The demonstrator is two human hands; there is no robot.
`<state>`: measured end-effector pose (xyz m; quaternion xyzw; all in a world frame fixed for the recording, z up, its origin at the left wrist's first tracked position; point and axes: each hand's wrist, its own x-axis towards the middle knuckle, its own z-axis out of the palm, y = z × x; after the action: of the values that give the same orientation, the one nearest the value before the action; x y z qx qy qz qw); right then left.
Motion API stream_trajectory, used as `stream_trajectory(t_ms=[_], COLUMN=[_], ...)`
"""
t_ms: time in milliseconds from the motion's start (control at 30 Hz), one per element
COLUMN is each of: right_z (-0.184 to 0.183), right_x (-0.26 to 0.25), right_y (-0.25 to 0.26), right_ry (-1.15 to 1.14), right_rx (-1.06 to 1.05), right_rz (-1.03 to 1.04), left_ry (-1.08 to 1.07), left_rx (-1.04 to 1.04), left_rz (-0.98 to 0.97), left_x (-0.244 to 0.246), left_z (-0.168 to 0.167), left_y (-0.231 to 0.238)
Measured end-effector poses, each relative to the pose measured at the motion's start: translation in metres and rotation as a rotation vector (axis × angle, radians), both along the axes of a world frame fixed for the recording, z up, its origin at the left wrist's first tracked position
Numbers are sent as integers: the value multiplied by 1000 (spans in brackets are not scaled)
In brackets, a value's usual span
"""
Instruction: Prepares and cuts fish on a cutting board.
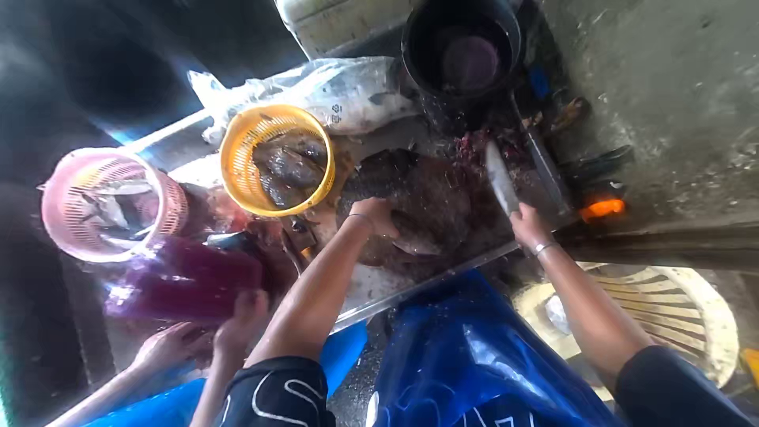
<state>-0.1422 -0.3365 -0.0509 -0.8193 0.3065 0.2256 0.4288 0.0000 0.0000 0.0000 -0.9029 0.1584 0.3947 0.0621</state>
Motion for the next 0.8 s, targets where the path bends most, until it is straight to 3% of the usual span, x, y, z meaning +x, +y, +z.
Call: stream_trajectory(t_ms=[67, 133, 200, 267, 333, 400, 533, 600, 667, 733, 800], right_z=[2, 12, 15, 18, 26, 49, 109, 108, 72, 38, 38], right_x=[1, -10, -26, -31, -26, -17, -5, -6, -19, -28, -26], right_y=[0, 7, 15, 22, 29, 36, 56, 70, 83, 86, 83], right_ry=[-112, -168, -186, -169, -171, -236, -694, -845, -634, -92, 96], right_rx=[52, 108, 159, 180, 142, 88, -40, -123, -155, -110, -84], right_rz=[-161, -155, -79, 30, 142, 191, 151, 137, 222, 402, 453], left_ry=[51, 71, -7, -223, -367, -315, -174, -153, -149, -169, -177], left_rx=[6, -119, -382, -552, -475, -373, -416, -481, -529, -561, -587], left_rz=[-46, 17, 238, 539, 647, 665, 786, 807, 811, 810, 811], left_x=[4, 3, -19, -56, -81, -94, -95, -93, -94, -96, -94], left_z=[-3, -3, -12, -23, -34, -47, -52, -56, -59, -58, -58], left_y=[-7, -5, -4, -28, -64, -91, -104, -101, -100, -98, -95])
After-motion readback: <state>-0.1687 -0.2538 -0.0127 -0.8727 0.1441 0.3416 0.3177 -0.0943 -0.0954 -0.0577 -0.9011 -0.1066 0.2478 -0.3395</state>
